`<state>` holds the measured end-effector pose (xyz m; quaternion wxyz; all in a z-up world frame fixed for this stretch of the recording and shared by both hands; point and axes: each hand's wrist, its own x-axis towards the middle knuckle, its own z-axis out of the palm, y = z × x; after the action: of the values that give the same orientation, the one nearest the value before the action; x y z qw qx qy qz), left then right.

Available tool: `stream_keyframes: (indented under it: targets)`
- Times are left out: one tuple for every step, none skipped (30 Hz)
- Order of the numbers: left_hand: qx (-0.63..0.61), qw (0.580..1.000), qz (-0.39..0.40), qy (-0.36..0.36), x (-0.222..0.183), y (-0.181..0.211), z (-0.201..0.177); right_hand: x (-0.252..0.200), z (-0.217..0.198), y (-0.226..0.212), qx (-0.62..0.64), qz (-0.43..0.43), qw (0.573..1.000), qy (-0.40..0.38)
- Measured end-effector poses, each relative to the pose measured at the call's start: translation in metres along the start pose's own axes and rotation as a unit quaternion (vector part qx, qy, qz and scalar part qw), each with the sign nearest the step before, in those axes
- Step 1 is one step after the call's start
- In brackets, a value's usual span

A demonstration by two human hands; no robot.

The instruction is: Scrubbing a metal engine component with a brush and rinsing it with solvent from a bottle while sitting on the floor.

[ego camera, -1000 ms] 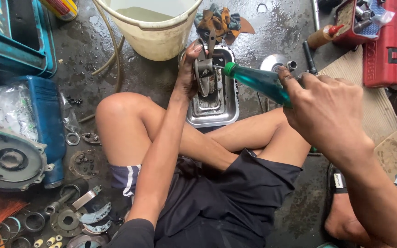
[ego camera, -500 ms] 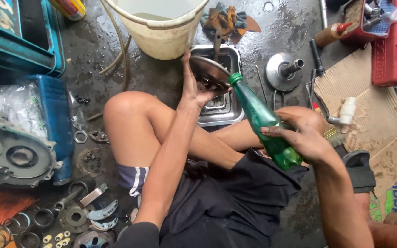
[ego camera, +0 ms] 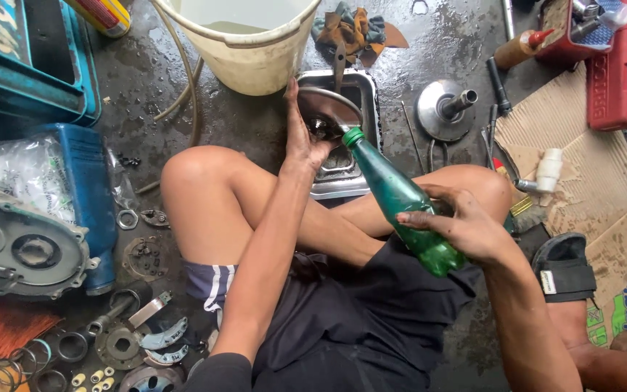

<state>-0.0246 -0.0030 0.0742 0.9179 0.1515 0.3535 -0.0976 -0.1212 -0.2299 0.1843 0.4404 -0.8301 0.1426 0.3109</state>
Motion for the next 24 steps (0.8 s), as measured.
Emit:
stream_keyframes:
  targets:
    - [-0.007, 1.000, -0.009, -0.004, 0.002, -0.001, -0.002, 0.002, 0.002, 0.002, -0.005, 0.000, 1.000, 0.006]
    - [-0.007, 1.000, -0.010, -0.003, 0.002, -0.001, -0.003, 0.006, 0.004, 0.007, -0.004, 0.001, 1.000, 0.006]
    - [-0.008, 1.000, -0.008, -0.006, 0.003, -0.001, -0.004, 0.010, 0.007, 0.013, -0.024, -0.007, 1.000, 0.003]
    - [-0.009, 1.000, -0.007, -0.009, 0.005, -0.002, -0.005, 0.015, 0.008, 0.019, -0.044, -0.016, 0.999, 0.001]
    - [-0.008, 1.000, -0.007, -0.010, 0.001, -0.003, -0.004, 0.012, 0.013, 0.016, -0.044, -0.016, 0.999, 0.001]
    - [-0.022, 1.000, -0.014, -0.004, -0.003, -0.003, -0.002, 0.010, 0.017, 0.012, -0.037, -0.001, 0.999, -0.005]
    - [-0.036, 0.999, -0.022, 0.002, -0.007, -0.003, -0.001, 0.008, 0.021, 0.008, -0.031, 0.014, 0.999, -0.012]
    - [-0.035, 0.999, -0.023, 0.003, -0.006, -0.003, 0.000, 0.009, 0.022, 0.013, -0.030, 0.015, 0.999, -0.013]
    - [-0.040, 0.999, -0.029, 0.005, -0.005, -0.003, 0.001, 0.011, 0.022, 0.018, -0.077, 0.002, 0.997, 0.006]
    - [-0.044, 0.998, -0.035, 0.007, -0.004, -0.002, 0.002, 0.013, 0.023, 0.022, -0.125, -0.012, 0.992, 0.026]
    - [-0.043, 0.998, -0.036, 0.007, -0.010, -0.003, 0.002, 0.007, 0.025, 0.021, -0.123, -0.011, 0.992, 0.026]
    - [-0.036, 0.999, -0.031, 0.015, -0.013, -0.003, 0.004, 0.005, 0.026, 0.018, -0.106, -0.006, 0.994, 0.020]
    - [-0.029, 0.999, -0.026, 0.022, -0.017, -0.003, 0.005, 0.002, 0.027, 0.015, -0.089, 0.000, 0.996, 0.014]
    - [-0.031, 0.999, -0.024, 0.024, -0.018, -0.001, 0.008, 0.004, 0.026, 0.014, -0.091, -0.001, 0.996, 0.011]
    - [-0.037, 0.999, -0.014, 0.016, -0.018, 0.001, 0.010, 0.007, 0.025, 0.013, -0.099, -0.014, 0.995, 0.008]
    - [-0.042, 0.999, -0.009, 0.010, -0.019, 0.001, 0.010, 0.007, 0.026, 0.015, -0.104, -0.022, 0.994, 0.007]
    - [-0.041, 0.999, -0.012, 0.014, -0.027, 0.000, 0.011, 0.000, 0.032, 0.010, -0.103, -0.018, 0.995, 0.006]
    - [-0.042, 0.999, -0.006, 0.020, -0.033, 0.002, 0.016, -0.004, 0.037, 0.003, -0.101, -0.023, 0.995, -0.002]
    - [-0.044, 0.999, 0.001, 0.027, -0.039, 0.004, 0.021, -0.008, 0.041, -0.005, -0.100, -0.027, 0.995, -0.009]
    - [-0.043, 0.999, 0.000, 0.028, -0.016, 0.000, 0.006, -0.007, 0.041, -0.007, -0.099, -0.027, 0.995, -0.009]
    - [-0.005, 0.999, 0.047, -0.009, 0.007, -0.005, -0.010, -0.005, 0.041, -0.009, -0.111, -0.061, 0.992, -0.007]
    - [0.034, 0.995, 0.088, -0.045, 0.028, -0.012, -0.028, -0.007, 0.042, -0.009, -0.122, -0.089, 0.989, -0.003]
    - [0.035, 0.995, 0.083, -0.042, 0.027, -0.015, -0.032, -0.006, 0.041, -0.001, -0.120, -0.083, 0.989, -0.003]
    - [-0.021, 0.998, 0.042, -0.039, 0.029, -0.014, -0.032, -0.002, 0.039, 0.004, -0.131, -0.081, 0.988, 0.011]
